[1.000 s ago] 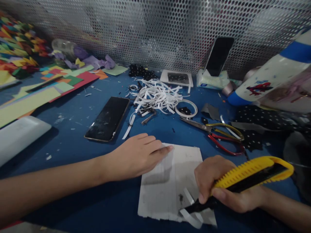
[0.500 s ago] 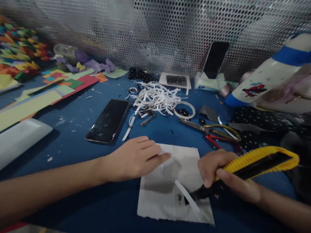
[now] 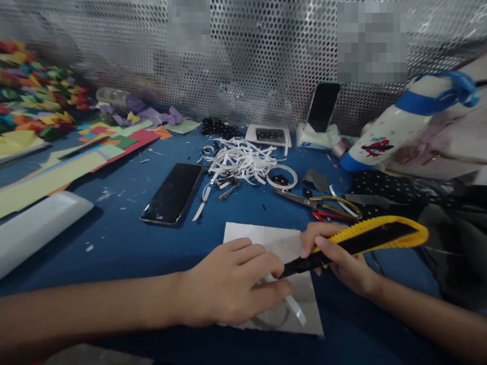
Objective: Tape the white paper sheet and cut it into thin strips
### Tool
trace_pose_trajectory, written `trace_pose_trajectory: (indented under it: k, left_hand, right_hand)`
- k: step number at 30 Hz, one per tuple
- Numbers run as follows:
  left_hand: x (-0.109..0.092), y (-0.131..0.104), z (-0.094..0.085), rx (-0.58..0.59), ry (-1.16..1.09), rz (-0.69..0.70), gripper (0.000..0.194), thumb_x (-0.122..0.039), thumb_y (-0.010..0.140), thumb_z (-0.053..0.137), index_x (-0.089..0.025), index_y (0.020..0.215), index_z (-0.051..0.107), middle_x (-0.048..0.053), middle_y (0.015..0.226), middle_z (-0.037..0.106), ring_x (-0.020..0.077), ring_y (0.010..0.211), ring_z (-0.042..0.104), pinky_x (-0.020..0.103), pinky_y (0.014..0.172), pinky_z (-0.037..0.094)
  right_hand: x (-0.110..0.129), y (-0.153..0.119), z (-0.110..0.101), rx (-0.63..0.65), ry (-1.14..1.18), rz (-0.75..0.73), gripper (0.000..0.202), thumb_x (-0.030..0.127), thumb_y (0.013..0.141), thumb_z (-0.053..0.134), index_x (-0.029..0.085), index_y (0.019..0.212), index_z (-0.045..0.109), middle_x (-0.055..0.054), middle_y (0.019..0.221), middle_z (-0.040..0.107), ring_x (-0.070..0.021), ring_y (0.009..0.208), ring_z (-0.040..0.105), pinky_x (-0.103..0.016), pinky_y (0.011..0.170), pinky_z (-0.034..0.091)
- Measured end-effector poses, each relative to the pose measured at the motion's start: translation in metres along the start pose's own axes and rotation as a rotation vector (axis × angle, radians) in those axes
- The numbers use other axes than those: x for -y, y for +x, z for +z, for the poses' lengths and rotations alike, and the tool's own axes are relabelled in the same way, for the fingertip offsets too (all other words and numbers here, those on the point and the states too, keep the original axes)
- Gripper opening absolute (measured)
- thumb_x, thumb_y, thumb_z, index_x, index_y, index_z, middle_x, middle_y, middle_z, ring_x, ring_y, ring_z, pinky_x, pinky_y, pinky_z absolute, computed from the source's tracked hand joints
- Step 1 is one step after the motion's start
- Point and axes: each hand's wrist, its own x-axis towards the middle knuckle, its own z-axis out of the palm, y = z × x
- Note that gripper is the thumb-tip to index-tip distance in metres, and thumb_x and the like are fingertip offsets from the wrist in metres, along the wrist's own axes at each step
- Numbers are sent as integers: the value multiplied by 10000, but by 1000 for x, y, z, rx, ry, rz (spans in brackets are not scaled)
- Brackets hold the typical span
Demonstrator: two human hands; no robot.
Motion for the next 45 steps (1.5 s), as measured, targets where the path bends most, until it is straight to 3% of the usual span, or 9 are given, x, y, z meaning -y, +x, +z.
trace_pose_trajectory:
  k: [4, 14, 18, 23, 29, 34, 37, 40, 45]
  left_hand:
    - [-5, 7, -5, 25, -24, 54, 193, -170, 950, 574, -187, 765, 627, 7, 952, 653, 149, 752, 532, 318, 620, 391]
    - [19, 29, -38, 6, -154, 25, 191, -269, 1029, 512, -190, 929, 655, -11, 827, 721, 105, 765, 642, 243, 749, 467]
    - [54, 50, -46, -103, -88, -146, 193, -329, 984, 585, -208, 887, 700, -30, 827, 728, 89, 719, 669, 186, 670, 466]
    - [125, 76, -38, -167, 32, -270, 142, -259, 938, 627, -146, 870, 680, 5, 772, 712, 133, 703, 663, 221, 681, 468]
    - [180, 86, -24, -95, 141, -377, 191, -293, 946, 622, -120, 1020, 654, 46, 923, 701, 161, 770, 661, 336, 793, 523]
    - [150, 65, -22, -38, 158, -336, 255, -250, 972, 554, -139, 1191, 623, 110, 1199, 648, 157, 787, 655, 330, 799, 516]
    - [111, 39, -20, 16, 132, -266, 238, -236, 990, 505, -171, 1178, 635, 86, 1178, 663, 213, 1023, 642, 326, 841, 512]
    - [78, 10, -17, 102, 86, -184, 213, -198, 983, 510, -183, 1133, 660, 67, 1104, 685, 196, 1009, 650, 321, 855, 522]
    - [56, -25, -10, 143, 32, -119, 246, -141, 989, 483, -185, 1159, 656, 74, 1131, 683, 194, 1032, 649, 343, 885, 547]
  right_hand:
    - [-1, 1, 1, -8, 1, -23, 351, 383, 984, 493, 168, 771, 670, 17, 545, 555, -107, 454, 510, -217, 444, 369]
    - [-3, 1, 3, -15, 57, -22, 360, 422, 957, 536, 155, 750, 659, 16, 562, 549, -105, 449, 501, -209, 426, 375]
    - [-1, 2, 4, -22, 28, -31, 372, 412, 968, 519, 145, 746, 652, 8, 586, 563, -100, 447, 514, -210, 435, 397]
    - [2, 3, 5, -25, -3, -53, 389, 420, 971, 510, 143, 729, 639, 16, 557, 544, -98, 442, 502, -204, 434, 391]
    - [3, 3, 6, -19, -21, -68, 384, 416, 973, 505, 147, 730, 630, 21, 545, 540, -99, 443, 500, -202, 440, 392]
    - [2, 3, 5, -16, -22, -64, 384, 418, 973, 504, 146, 736, 637, 18, 546, 544, -102, 443, 509, -203, 436, 395]
    - [3, 4, 5, -17, -13, -55, 391, 419, 971, 508, 142, 726, 638, 11, 562, 557, -95, 434, 504, -201, 430, 395]
    - [5, 4, 6, -22, -3, -45, 391, 414, 969, 514, 139, 720, 638, 10, 565, 557, -89, 422, 494, -197, 417, 383]
    - [4, 1, 3, 2, -56, -105, 387, 403, 969, 516, 143, 725, 663, 1, 590, 573, -91, 414, 500, -211, 411, 363]
